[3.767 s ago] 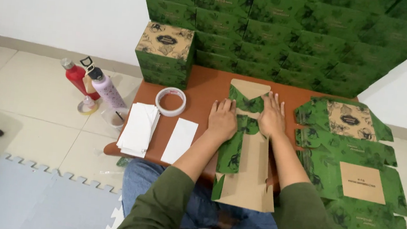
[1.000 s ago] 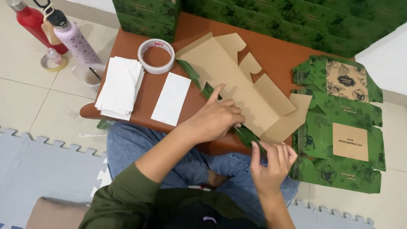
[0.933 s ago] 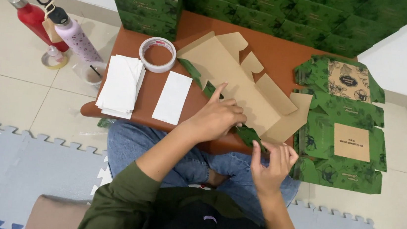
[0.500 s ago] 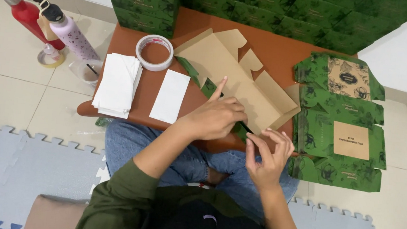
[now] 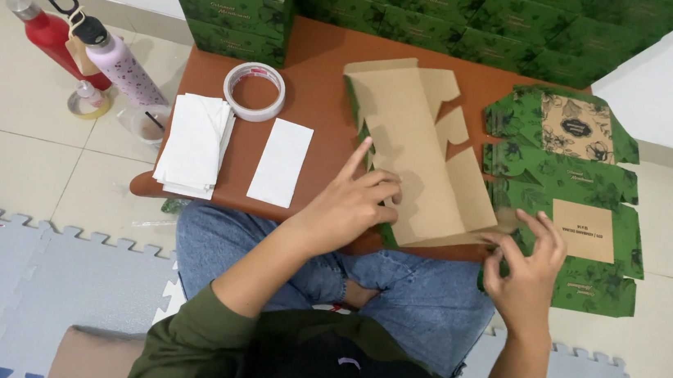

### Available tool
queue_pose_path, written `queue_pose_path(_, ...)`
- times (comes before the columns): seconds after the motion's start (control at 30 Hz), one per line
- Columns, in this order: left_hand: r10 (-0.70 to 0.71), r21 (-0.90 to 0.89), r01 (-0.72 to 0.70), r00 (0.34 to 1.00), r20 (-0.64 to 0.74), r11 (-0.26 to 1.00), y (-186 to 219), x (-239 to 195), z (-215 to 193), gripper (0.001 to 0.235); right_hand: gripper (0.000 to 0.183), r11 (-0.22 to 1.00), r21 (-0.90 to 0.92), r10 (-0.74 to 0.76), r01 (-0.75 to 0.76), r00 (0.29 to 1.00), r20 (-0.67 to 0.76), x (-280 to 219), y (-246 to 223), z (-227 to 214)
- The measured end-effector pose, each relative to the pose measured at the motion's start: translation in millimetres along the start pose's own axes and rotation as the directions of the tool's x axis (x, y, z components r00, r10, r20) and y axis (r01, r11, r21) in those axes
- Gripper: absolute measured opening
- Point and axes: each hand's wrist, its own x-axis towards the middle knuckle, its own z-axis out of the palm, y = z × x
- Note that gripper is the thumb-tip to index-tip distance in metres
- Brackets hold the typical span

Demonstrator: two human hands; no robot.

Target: The person assembles a flat-packed cardboard box by folding the sides and tucking the flaps to form a container. They then place a white paper insert inside the box, close the lid, and set the finished box aside. This process is repeated with a second box.

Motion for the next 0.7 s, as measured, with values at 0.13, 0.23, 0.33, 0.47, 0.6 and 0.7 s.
queue_pose_path(0.13, -0.046, 0.163, 0.026, 0.991, 0.122, 0.986, -21.0, -0.4, -23.7, 0.010, 0.030, 0.983, 0.174, 0.022, -0.066, 0.969, 0.245, -14.0, -1.8, -14.9)
queue_pose_path(0.23, -0.136, 0.266, 0.122, 0.990, 0.033, 0.956, -22.5, -4.5, -32.2, 0.045, 0.027, 0.927, 0.369, -0.167, 0.064, 0.952, 0.255, -1.6, -41.4, -13.3)
queue_pose_path(0.33, -0.245, 0.025, 0.245, 0.970, -0.002, 0.969, 0.8, -11.5, -44.2, 0.025, 0.013, 0.866, 0.499, -0.084, 0.036, 0.994, 0.074, 16.6, -84.3, 7.4)
queue_pose_path(0.47, -0.265, -0.187, 0.273, 0.962, 0.066, 0.944, 21.2, -42.1, -38.5, 0.033, 0.014, 0.745, 0.657, -0.138, 0.117, 0.990, -0.020, 49.7, -110.6, 21.6)
queue_pose_path(0.6, -0.312, -0.115, 0.305, 0.949, -0.045, 0.945, 30.3, -65.6, -31.7, 0.012, 0.033, 0.829, 0.559, -0.184, -0.001, 0.944, 0.275, 88.7, -110.6, 5.4)
queue_pose_path(0.7, -0.337, -0.137, 0.320, 0.934, -0.120, 0.937, 31.5, -68.4, -28.2, 0.005, 0.022, 0.860, 0.511, -0.251, 0.021, 0.888, 0.386, 109.1, -109.7, 9.1)
